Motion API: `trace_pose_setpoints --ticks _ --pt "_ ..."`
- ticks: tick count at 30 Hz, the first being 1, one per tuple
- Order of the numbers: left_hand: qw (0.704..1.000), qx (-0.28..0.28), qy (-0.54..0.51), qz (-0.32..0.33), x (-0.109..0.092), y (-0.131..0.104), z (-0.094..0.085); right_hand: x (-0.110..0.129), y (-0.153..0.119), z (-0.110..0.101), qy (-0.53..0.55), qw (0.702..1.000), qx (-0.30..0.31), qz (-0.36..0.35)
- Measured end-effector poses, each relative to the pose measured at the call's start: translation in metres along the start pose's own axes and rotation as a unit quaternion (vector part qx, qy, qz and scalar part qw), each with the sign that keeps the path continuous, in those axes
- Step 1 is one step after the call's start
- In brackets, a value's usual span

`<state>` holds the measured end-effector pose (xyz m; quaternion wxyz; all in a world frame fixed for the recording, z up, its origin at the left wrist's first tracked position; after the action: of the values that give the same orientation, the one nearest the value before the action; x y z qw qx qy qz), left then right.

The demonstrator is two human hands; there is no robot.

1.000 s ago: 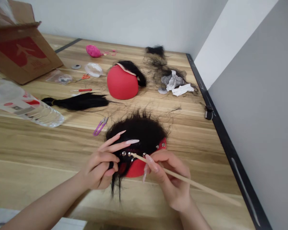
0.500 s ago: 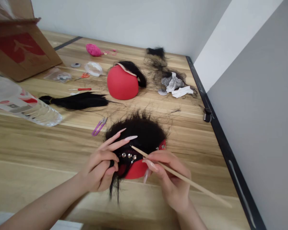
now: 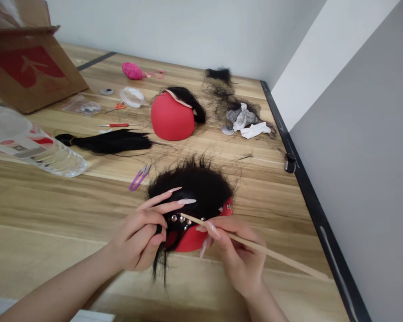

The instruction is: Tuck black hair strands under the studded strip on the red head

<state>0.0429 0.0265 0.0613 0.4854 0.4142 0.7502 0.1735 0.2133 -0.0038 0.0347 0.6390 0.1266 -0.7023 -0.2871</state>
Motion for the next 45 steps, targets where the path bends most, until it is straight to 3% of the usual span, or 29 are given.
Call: trace_pose_setpoints --ticks 17,40,45 --pt "1.000 0.000 0.015 -0.002 -0.001 0.001 -0.001 0.004 0.001 0.002 -0.082 0.996 0.046 -0.011" --pt "1.000 0.002 0.016 0.002 -0.002 0.000 0.001 -0.008 -0.001 -0.002 -0.007 0.999 -0.031 0.023" --pt "1.000 0.006 0.013 -0.002 -0.002 0.000 0.000 -0.014 -0.005 -0.002 0.034 0.999 -0.018 0.035"
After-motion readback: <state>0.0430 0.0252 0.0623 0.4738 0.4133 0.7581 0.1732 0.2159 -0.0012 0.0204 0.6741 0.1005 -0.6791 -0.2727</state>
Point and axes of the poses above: each hand's wrist, its own y-axis towards the middle knuckle, its own z-axis out of the palm, x = y × z, the point moved 8 cm from there along y, towards the middle knuckle, and after that the axes turned 14 degrees about -z, right-handed, at the moved point
